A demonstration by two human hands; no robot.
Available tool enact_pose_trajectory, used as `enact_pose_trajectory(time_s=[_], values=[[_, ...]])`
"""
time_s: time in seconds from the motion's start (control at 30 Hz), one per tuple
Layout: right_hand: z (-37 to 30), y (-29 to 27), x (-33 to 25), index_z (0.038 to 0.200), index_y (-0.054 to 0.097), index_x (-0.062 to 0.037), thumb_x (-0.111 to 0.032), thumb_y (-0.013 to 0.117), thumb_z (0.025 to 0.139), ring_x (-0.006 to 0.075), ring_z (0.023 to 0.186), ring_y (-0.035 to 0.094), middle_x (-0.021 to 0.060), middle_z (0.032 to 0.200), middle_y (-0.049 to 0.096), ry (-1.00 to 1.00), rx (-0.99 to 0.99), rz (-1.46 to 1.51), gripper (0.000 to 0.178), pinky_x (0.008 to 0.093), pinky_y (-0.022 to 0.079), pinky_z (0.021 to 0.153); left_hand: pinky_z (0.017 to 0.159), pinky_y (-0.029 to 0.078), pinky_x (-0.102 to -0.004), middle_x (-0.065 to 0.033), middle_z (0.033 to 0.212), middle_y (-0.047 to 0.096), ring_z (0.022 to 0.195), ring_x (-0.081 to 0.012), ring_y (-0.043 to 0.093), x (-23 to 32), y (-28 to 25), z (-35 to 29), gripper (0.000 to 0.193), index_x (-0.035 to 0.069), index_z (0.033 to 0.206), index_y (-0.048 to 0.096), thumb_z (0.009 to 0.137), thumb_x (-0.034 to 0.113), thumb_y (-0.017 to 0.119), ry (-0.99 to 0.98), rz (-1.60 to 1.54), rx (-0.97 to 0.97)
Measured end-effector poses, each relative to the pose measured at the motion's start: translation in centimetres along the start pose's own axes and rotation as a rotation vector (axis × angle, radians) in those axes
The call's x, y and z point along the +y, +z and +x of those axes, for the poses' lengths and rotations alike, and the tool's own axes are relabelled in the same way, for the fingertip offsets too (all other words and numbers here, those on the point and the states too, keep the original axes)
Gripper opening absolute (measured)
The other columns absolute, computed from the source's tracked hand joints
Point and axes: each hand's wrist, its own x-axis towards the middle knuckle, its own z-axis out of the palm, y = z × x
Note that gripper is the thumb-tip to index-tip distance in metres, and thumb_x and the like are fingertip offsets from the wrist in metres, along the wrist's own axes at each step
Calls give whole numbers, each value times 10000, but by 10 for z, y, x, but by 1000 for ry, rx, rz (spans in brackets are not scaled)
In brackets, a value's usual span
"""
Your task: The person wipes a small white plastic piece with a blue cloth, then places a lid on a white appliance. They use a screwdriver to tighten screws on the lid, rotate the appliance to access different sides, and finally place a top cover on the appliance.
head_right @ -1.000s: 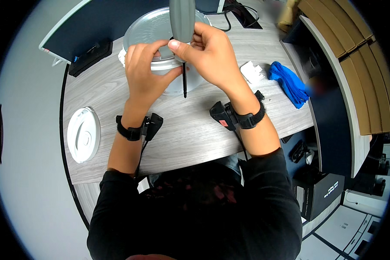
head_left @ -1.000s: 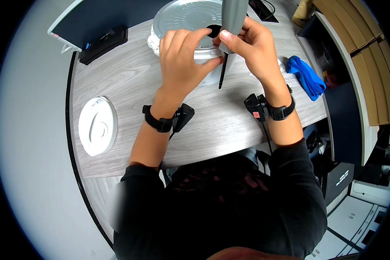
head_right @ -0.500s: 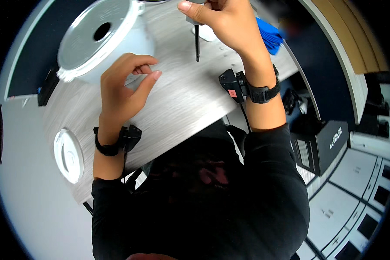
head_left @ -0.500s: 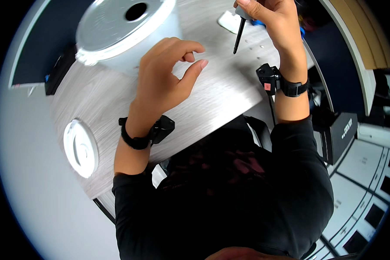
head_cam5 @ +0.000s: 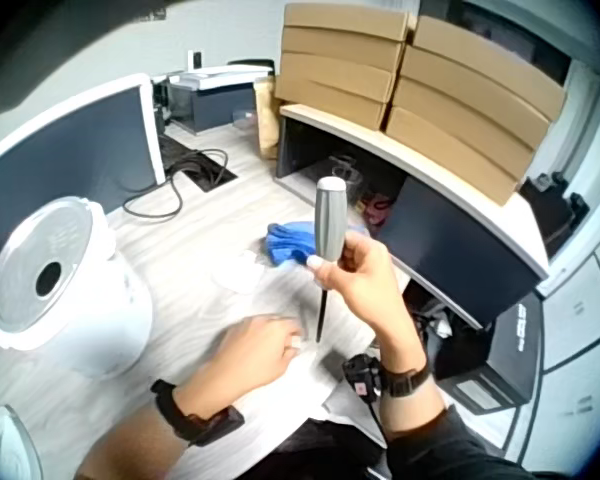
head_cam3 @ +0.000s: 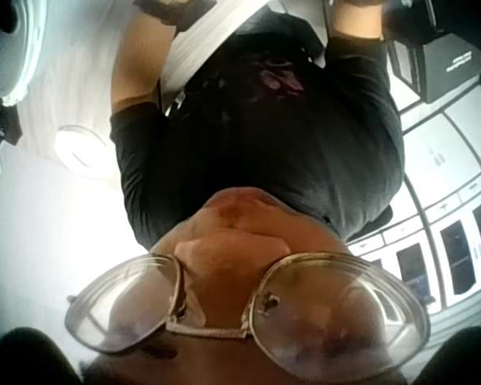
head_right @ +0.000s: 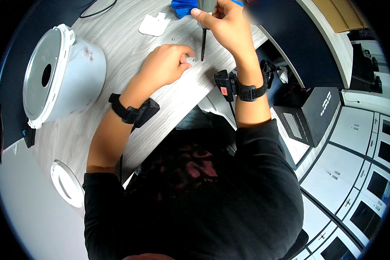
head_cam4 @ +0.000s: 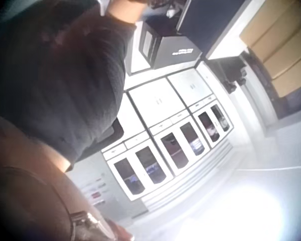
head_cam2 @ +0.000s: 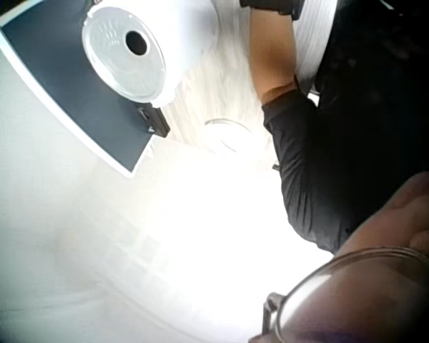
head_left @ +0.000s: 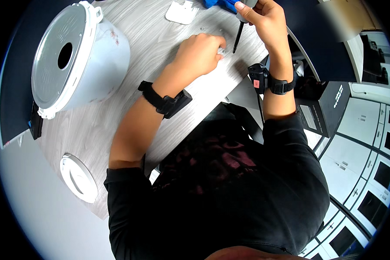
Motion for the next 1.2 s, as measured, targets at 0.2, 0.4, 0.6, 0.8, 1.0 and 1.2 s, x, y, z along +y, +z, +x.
enact_pose_trajectory(time_s=[0.2,0.4,0.6,0.8,1.0,1.2], values=[[-2,-7,4,978,641,22,-22,728,859,77,665,569,7,765,627,37,35,2,154,233,470,605,713,547,-422,-110,821,726,778,-328,698,1,10,15,180,80,1011,714,845,148,723,-60,45,-77],[-1,-4,-1,983,643,19,-16,723,857,81,667,573,9,772,631,39,35,-29,153,235,473,609,706,550,-428,-123,812,717,778,-346,689,1,16,18,65,76,877,710,840,125,688,-45,94,-14],[5,16,-12,988,647,12,-65,733,867,80,686,569,5,778,627,30,-51,27,167,236,467,621,633,535,-414,-135,786,708,697,-329,685,3,-11,-7,50,61,825,691,814,54,643,-103,8,14],[17,70,-39,1013,633,14,-50,738,863,69,683,562,4,818,621,-40,-309,282,194,217,460,615,554,491,-269,-86,710,697,597,-130,645,-3,-66,-76,79,33,893,721,828,37,676,-148,-138,325],[25,132,-74,1054,637,26,-52,736,872,52,716,584,18,865,650,-187,-569,418,221,194,482,626,594,503,-219,-59,751,726,639,-109,650,-19,-94,-148,67,33,880,746,840,29,692,-252,-224,571],[21,174,-103,1038,650,32,-64,744,875,42,684,573,14,829,650,-237,-737,538,211,184,473,609,631,525,-215,-36,804,737,694,-97,667,-17,-107,-188,116,25,926,731,823,-29,727,-304,-247,649]])
